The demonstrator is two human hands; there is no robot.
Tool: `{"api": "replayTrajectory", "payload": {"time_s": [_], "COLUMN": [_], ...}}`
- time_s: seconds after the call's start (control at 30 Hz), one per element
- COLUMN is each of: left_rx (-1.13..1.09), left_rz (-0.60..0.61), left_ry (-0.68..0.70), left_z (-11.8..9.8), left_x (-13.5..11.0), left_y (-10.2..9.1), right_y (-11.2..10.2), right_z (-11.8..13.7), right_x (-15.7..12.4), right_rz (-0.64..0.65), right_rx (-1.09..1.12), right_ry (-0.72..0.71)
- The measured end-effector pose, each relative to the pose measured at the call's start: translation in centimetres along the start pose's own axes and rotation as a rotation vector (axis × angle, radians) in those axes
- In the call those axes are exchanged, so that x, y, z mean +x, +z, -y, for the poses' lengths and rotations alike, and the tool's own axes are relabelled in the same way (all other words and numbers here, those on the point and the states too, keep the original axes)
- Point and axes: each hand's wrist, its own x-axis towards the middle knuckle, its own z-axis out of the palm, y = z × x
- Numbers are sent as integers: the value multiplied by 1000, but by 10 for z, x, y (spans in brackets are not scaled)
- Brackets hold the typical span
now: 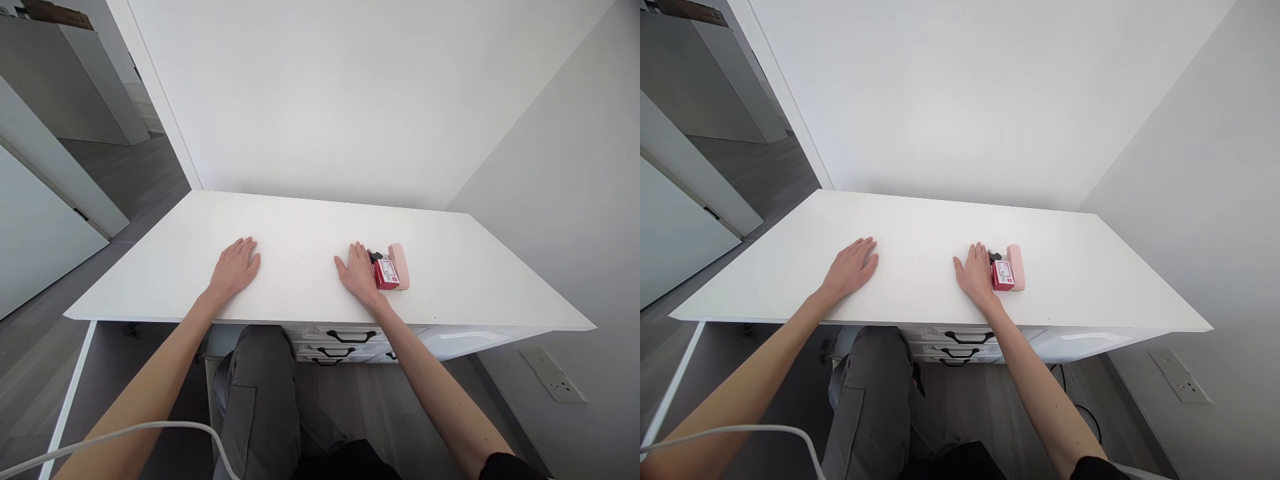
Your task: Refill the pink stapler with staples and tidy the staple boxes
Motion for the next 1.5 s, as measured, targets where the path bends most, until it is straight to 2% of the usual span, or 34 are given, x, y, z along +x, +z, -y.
{"api": "replayTrajectory", "payload": {"time_s": [0.23, 0.57, 0.73, 1.13, 1.5], "left_rx": [-4, -8, -11, -24, -10], "left_rz": [8, -10, -14, -17, -6], "left_ry": [-2, -8, -13, -21, -29], "left_z": [1, 1, -1, -2, -6], "left_x": [0, 1, 1, 1, 0], "left_y": [0, 1, -1, -3, -5], "right_y": [-14, -46, -57, -61, -68], "right_z": [-42, -115, -140, -155, -162], "right_x": [12, 28, 31, 33, 25], "right_rz": [-15, -54, -85, -109, -117], "right_rx": [-33, -76, -102, -90, -101], "right_ry": [35, 100, 146, 152, 152]}}
